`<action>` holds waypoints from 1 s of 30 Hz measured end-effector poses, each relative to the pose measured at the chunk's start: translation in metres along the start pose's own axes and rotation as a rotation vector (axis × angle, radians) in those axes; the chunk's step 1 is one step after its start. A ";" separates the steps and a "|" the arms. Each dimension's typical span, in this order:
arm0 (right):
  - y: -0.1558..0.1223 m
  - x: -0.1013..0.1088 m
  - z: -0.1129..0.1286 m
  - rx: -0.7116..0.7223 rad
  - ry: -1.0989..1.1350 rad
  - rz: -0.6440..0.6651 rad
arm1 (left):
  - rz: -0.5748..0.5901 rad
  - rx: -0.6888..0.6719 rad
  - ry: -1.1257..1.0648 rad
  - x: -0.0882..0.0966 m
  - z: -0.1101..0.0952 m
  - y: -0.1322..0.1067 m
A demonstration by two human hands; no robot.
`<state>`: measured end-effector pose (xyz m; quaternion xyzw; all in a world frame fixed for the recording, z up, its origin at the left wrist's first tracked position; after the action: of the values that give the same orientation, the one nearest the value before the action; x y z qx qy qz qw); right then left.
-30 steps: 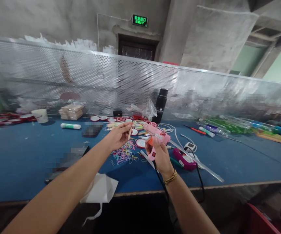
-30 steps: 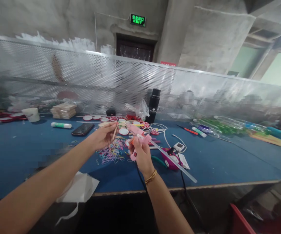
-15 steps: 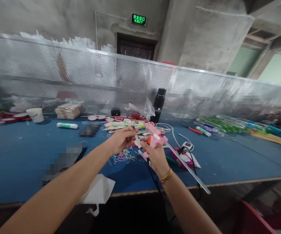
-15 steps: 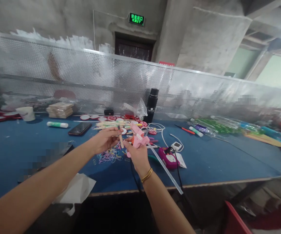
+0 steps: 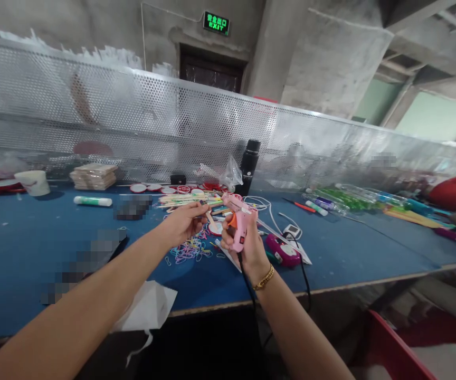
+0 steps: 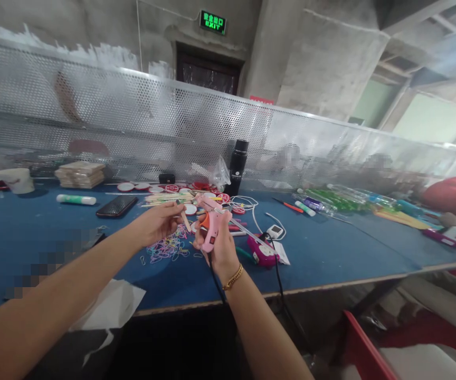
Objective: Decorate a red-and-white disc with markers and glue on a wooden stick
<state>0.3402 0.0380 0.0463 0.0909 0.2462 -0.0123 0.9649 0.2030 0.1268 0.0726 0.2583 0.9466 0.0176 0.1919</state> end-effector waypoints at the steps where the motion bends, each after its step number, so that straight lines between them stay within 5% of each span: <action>1: 0.001 0.000 -0.002 0.001 -0.007 -0.012 | 0.004 0.006 0.005 -0.001 0.000 0.000; 7: 0.005 0.003 -0.005 0.061 -0.021 -0.114 | -0.009 0.048 0.100 -0.004 0.002 -0.005; 16: -0.002 -0.002 0.006 0.058 0.095 0.141 | -0.007 0.057 0.121 0.000 0.005 -0.003; 30: 0.003 0.005 0.002 0.130 -0.290 -0.049 | 0.017 0.027 0.180 0.002 0.009 -0.003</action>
<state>0.3459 0.0409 0.0465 0.1445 0.1050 -0.0650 0.9818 0.2031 0.1249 0.0627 0.2664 0.9580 0.0294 0.1025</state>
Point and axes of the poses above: each hand's wrist, its own y-axis towards the middle knuckle, its own x-axis out of the back of the hand, z = x × y, the point moved 3 cm from there along y, towards the middle knuckle, and after that the axes turned 9 degrees about -x, right-handed, at the moved point
